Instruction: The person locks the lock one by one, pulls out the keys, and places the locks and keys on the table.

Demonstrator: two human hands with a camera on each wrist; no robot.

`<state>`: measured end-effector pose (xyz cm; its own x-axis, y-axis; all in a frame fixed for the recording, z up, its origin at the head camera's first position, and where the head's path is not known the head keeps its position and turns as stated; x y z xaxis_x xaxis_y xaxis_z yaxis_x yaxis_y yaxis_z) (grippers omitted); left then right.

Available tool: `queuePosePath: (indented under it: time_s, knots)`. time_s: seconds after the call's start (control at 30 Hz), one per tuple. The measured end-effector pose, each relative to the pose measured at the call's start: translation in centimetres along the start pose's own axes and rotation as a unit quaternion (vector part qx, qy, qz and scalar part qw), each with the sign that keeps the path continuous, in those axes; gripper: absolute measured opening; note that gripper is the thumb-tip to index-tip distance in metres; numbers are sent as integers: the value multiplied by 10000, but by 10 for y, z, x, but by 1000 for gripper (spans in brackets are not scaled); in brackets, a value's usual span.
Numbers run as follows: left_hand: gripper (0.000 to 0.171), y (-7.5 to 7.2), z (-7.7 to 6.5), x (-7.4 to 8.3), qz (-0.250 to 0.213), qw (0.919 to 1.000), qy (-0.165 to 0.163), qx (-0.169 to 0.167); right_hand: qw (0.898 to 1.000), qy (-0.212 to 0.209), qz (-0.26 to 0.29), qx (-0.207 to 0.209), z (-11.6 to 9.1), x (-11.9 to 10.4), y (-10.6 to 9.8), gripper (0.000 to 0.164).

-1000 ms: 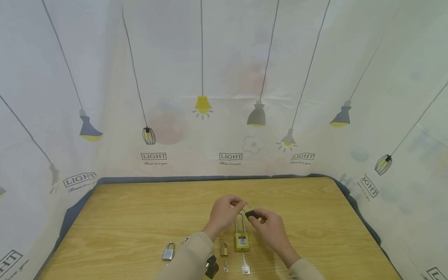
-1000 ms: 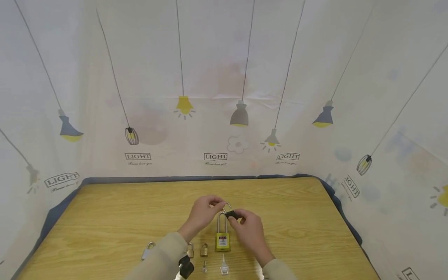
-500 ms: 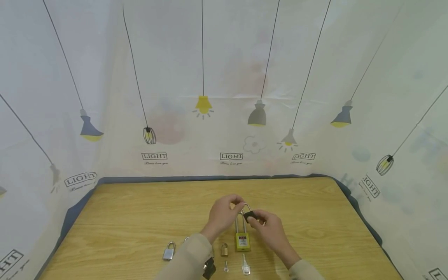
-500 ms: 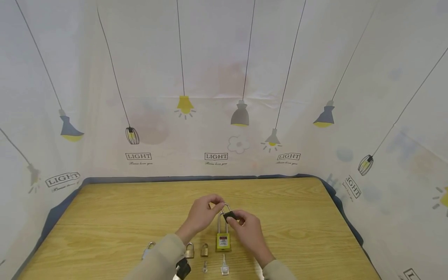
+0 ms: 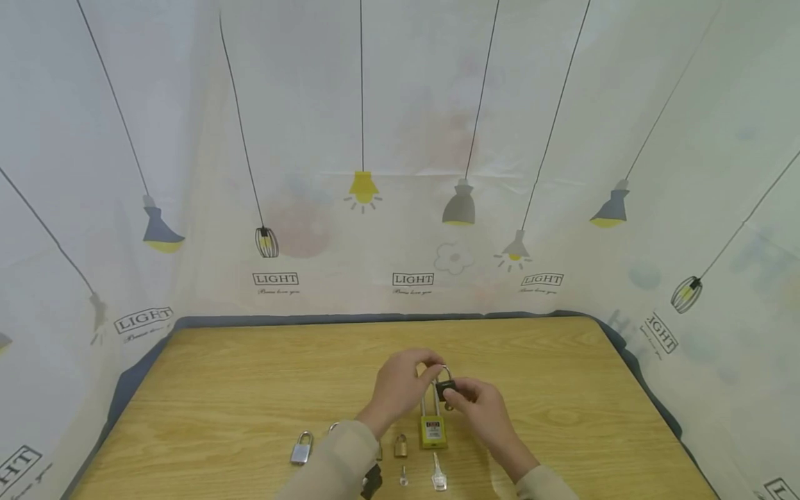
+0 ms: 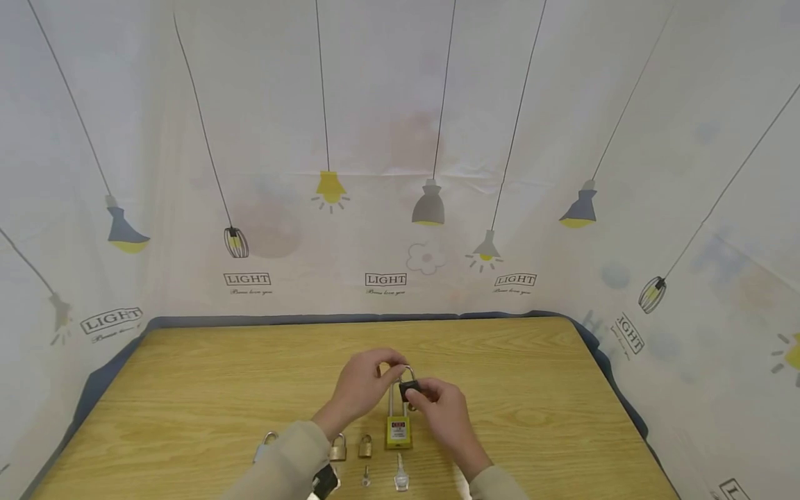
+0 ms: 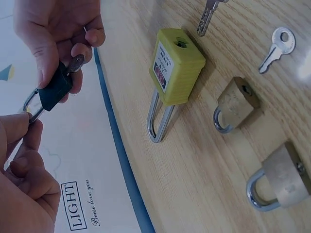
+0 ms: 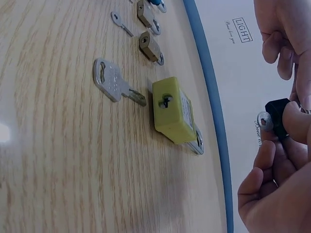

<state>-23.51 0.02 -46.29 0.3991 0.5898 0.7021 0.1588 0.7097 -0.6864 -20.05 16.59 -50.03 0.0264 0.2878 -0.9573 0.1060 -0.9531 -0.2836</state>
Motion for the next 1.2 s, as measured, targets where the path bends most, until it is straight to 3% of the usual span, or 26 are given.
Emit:
queuePosePath:
  time_s: [0.2,0.47,0.77,1.2]
  knots:
    - [13,1,-1,3,167,9999,44,18,9995,141,282,-17,-4,0,1,21]
    - [15,-6,-6,9,59,9999,101,-29,9992,66,341,217,-13,-6,8,14]
    - [9,-16,-15,13,-37,9995,251,-196,9984,82,459,315,-24,-10,16,14]
    - [10,-18,-20,15,226,9978,447,-431,9983,49,451,366,-33,-14,19,12]
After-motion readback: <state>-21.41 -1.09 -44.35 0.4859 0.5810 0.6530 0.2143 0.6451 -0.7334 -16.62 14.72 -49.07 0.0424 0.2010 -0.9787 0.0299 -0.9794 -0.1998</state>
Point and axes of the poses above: each hand's wrist, its own z-axis towards the middle knuckle, its own y-axis out of the palm, x = y × z, the point moved 1 cm from there along z, towards the middle knuckle, and after that the axes turned 4 degrees about -x, right-handed, at the moved point
